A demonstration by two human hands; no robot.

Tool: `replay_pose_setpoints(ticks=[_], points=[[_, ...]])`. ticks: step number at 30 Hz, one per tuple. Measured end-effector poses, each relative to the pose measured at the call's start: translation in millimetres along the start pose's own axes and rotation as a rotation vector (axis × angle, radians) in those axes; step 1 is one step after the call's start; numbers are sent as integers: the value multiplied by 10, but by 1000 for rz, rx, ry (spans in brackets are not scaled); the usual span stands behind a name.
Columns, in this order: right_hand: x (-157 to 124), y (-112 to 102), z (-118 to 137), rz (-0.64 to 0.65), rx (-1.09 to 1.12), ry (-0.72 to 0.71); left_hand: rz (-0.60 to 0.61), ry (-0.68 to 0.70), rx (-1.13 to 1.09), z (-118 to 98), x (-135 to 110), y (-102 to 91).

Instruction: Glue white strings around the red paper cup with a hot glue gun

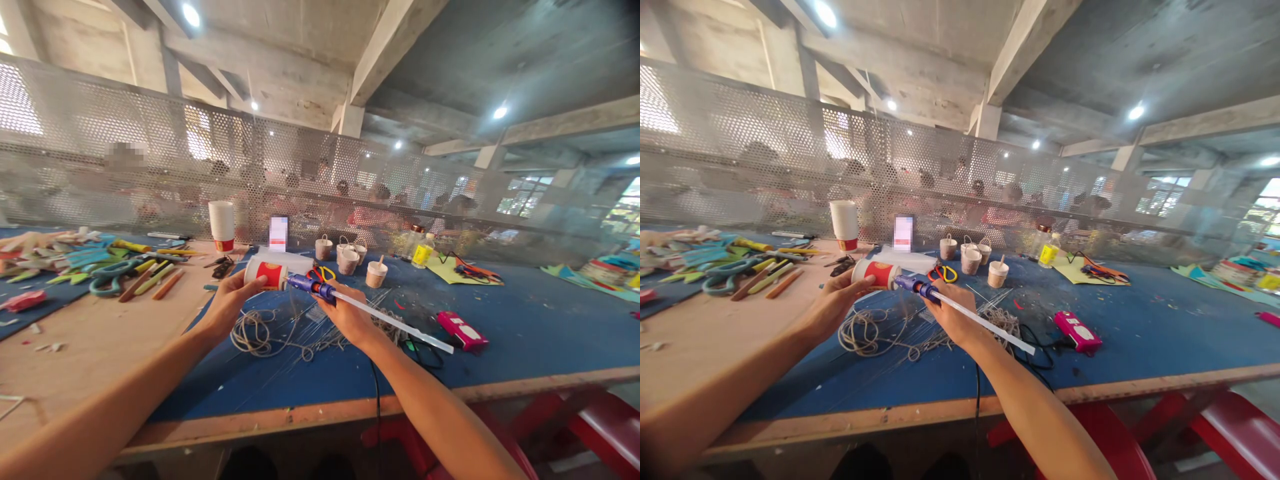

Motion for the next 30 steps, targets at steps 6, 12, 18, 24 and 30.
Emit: replay_pose_setpoints(ticks=[6,12,18,24,30], points=[[-4,-20,-2,2,0,4,25,1,-5,7,-3,9],[-1,-23,-7,3,-4,1,28,-1,6,16,6,-1],[1,-44,-5,-6,14,2,28,24,41,2,4,-4],[3,-51,-8,-6,21,14,38,9,17,18,3,7],[12,-72,-15,-21,10,18,21,24,55,-20,-11,11]])
Point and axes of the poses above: each hand's wrist, its own x-axis towards the middle knuckle, its own y-axis out of the palm, z = x × y, the point moved 8 cm from there along x, towards the middle knuckle, and after that the axes turned 2 degrees about -y, right-handed, at the moved point
